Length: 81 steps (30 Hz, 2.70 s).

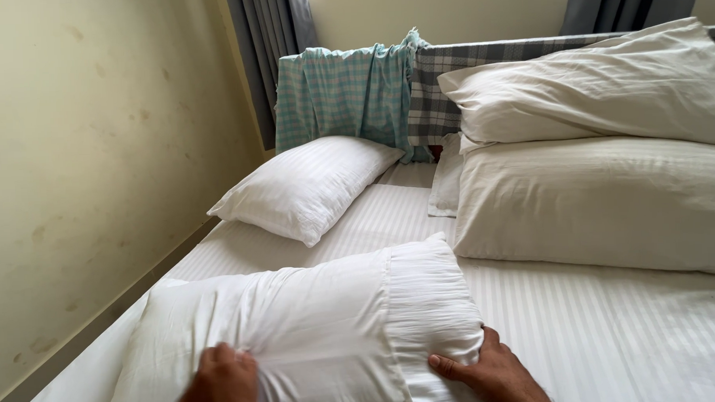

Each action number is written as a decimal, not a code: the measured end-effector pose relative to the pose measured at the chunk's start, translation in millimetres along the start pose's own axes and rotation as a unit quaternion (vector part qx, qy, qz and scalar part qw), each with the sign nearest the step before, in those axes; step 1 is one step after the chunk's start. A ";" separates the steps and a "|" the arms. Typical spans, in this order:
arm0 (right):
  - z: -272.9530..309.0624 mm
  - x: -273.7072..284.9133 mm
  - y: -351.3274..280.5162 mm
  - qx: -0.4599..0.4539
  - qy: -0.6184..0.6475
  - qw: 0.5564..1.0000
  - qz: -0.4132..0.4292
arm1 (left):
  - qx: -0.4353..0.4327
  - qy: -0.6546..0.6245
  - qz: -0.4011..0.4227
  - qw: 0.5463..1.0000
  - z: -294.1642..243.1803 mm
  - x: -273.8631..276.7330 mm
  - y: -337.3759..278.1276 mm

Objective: The person folds a white pillowcase on a bed and then inserts a pillow into it. They smooth the fabric and adjust the pillowcase to fit the pillow neatly.

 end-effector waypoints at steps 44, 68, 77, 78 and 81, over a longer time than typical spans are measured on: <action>-7.1 4.3 21.5 0.039 0.053 0.998 -0.007 | -0.035 0.034 0.054 0.997 -75.6 16.0 129.6; -12.6 -23.2 42.5 0.173 -0.314 0.925 -0.123 | -0.017 -0.138 0.130 0.982 52.5 -73.5 155.1; 6.3 -32.4 26.5 0.323 -0.237 0.875 -0.273 | -0.054 -0.170 -0.015 0.984 31.4 -25.5 101.9; 14.8 -44.9 14.9 0.387 -0.366 0.782 -0.324 | -0.094 -0.145 -0.103 0.980 12.5 -1.0 75.2; 23.2 -40.3 9.1 0.328 -0.409 0.807 -0.271 | -0.179 -0.118 -0.187 0.959 -14.2 16.5 20.3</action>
Point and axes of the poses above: each hand's wrist, its own y-axis towards the middle knuckle, its own x-axis out of the back of the hand, z = x × y, the point moved 5 cm from there along y, towards the middle knuckle, and after that the axes turned 1 degree about -z, right-handed, at the moved point
